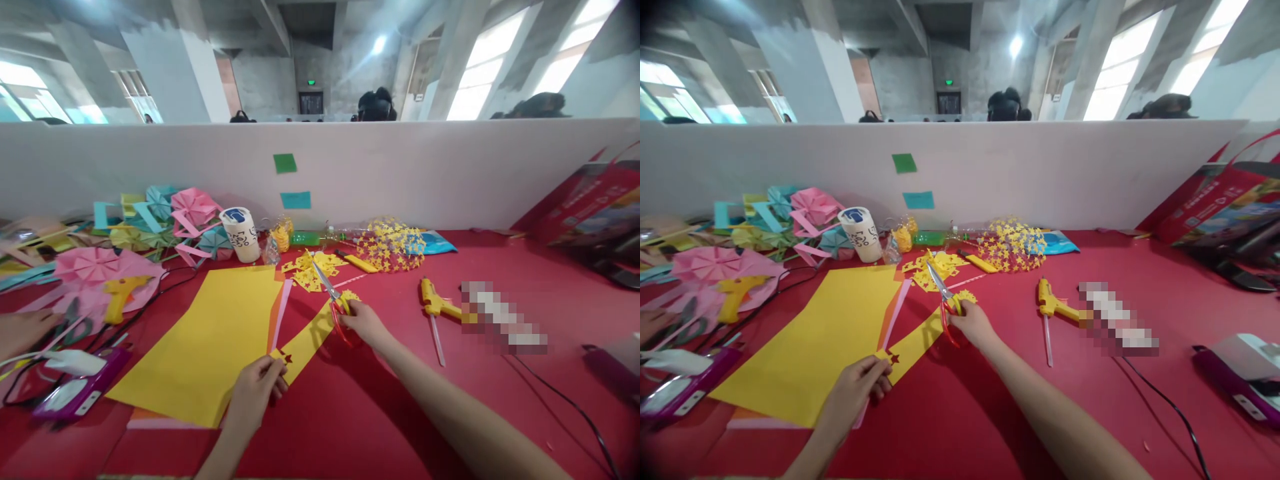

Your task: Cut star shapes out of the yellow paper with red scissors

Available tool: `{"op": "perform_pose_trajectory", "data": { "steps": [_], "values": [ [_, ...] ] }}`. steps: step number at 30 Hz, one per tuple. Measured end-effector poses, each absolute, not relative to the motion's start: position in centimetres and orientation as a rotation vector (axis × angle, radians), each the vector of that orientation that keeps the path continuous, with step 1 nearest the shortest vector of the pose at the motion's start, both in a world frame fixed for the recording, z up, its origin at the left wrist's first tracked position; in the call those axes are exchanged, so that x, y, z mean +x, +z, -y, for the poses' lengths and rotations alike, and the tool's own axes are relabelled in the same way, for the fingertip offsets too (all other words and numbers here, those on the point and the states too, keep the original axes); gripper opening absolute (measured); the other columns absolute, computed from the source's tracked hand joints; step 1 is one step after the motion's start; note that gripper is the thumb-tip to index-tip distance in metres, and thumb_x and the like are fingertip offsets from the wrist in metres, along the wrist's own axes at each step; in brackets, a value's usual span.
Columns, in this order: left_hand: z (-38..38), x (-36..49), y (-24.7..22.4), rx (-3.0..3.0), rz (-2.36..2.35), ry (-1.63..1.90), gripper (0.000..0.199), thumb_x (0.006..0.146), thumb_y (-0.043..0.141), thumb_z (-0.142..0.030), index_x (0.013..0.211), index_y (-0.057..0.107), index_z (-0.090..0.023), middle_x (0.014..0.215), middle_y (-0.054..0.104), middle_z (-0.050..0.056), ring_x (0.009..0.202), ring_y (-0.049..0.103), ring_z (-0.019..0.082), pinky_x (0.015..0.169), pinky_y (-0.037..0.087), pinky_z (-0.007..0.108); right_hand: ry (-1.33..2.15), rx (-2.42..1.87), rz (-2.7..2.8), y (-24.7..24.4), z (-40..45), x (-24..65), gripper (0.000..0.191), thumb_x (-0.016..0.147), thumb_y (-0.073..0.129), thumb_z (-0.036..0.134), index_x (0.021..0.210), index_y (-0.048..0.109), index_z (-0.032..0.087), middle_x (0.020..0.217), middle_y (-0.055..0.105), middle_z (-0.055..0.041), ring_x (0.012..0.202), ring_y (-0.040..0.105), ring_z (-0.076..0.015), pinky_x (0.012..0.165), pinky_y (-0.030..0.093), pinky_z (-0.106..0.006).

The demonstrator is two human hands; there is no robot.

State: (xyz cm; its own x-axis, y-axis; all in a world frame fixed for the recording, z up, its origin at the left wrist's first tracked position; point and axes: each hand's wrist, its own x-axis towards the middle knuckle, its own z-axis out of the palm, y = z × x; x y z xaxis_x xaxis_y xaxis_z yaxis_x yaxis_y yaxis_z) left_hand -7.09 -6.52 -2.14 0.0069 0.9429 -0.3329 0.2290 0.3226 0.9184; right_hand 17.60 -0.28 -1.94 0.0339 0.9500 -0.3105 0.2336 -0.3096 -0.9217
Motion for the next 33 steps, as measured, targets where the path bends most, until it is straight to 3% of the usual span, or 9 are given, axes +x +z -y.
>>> {"op": "perform_pose_trajectory", "data": {
  "steps": [5,10,13,15,17,20,27,33],
  "values": [
    [5.1,-10.0,-2.4,1.211,-1.557,0.882,0.034,0.07,0.065,-0.05,0.062,0.064,-0.017,0.058,0.063,0.001,0.058,0.059,0.017,0.059,0.046,0.026,1.286,-1.511,1.049,-2.2,-1.9,20.2,0.03,0.095,0.06,0.029,0.123,0.058,0.016,0.123,0.06,-0.0085,0.101,0.064,-0.0247,0.083,0.055,-0.043],
    [2.8,-10.4,-2.0,0.87,-1.419,1.236,0.024,0.066,0.074,-0.036,0.059,0.061,-0.017,0.064,0.063,-0.002,0.071,0.061,0.013,0.065,0.049,0.018,1.407,-1.251,0.884,-1.6,0.5,20.8,0.029,0.096,0.059,0.03,0.121,0.059,0.016,0.119,0.062,-0.0087,0.098,0.065,-0.0229,0.082,0.055,-0.042],
    [1.1,-10.2,-0.7,0.501,-1.226,1.463,0.017,0.064,0.072,-0.022,0.056,0.059,-0.016,0.063,0.062,-0.003,0.065,0.059,0.01,0.06,0.051,0.015,1.528,-1.139,0.817,-2.1,2.5,19.8,0.037,0.087,0.065,0.049,0.09,0.068,0.013,0.092,0.072,-0.0111,0.084,0.071,-0.0274,0.075,0.056,-0.039],
    [0.0,-10.1,0.5,0.314,-1.156,1.509,0.016,0.068,0.066,-0.015,0.055,0.057,-0.015,0.062,0.06,-0.003,0.067,0.062,0.011,0.066,0.057,0.021,1.59,-1.095,0.784,-2.8,2.8,19.1,0.039,0.081,0.071,0.051,0.08,0.069,0.012,0.082,0.072,-0.0114,0.079,0.072,-0.0288,0.074,0.056,-0.039],
    [-0.7,-10.1,1.6,0.195,-1.105,1.564,0.013,0.072,0.059,-0.011,0.059,0.058,-0.015,0.059,0.058,-0.004,0.062,0.062,0.01,0.064,0.06,0.024,1.582,-1.065,0.743,-3.5,2.1,19.0,0.033,0.087,0.067,0.045,0.085,0.068,0.012,0.086,0.072,-0.0098,0.082,0.071,-0.0253,0.08,0.055,-0.04],
    [-0.9,-10.2,2.7,0.137,-1.05,1.526,0.012,0.071,0.055,-0.008,0.061,0.059,-0.014,0.055,0.055,-0.005,0.055,0.06,0.01,0.054,0.059,0.025,1.508,-1.042,0.687,-4.0,0.3,19.6,0.028,0.096,0.059,0.03,0.12,0.059,0.016,0.118,0.062,-0.0085,0.096,0.065,-0.0224,0.081,0.055,-0.041],
    [0.4,-10.0,3.2,0.195,-0.938,1.223,0.024,0.055,0.066,-0.012,0.042,0.046,-0.015,0.04,0.045,-0.005,0.038,0.05,0.009,0.039,0.051,0.021,1.634,-0.954,0.72,-4.1,0.2,17.4,0.026,0.096,0.059,0.03,0.118,0.059,0.015,0.115,0.064,-0.0081,0.094,0.066,-0.0219,0.08,0.056,-0.041],
    [0.7,-6.2,4.5,0.42,-0.721,1.05,0.029,0.054,0.072,-0.017,0.04,0.047,-0.015,0.045,0.054,-0.001,0.045,0.057,0.01,0.051,0.054,0.022,1.563,-1.006,0.769,-4.3,-0.8,18.7,0.03,0.096,0.059,0.029,0.123,0.058,0.017,0.122,0.06,-0.0091,0.1,0.064,-0.0236,0.083,0.055,-0.043]
  ]
}}
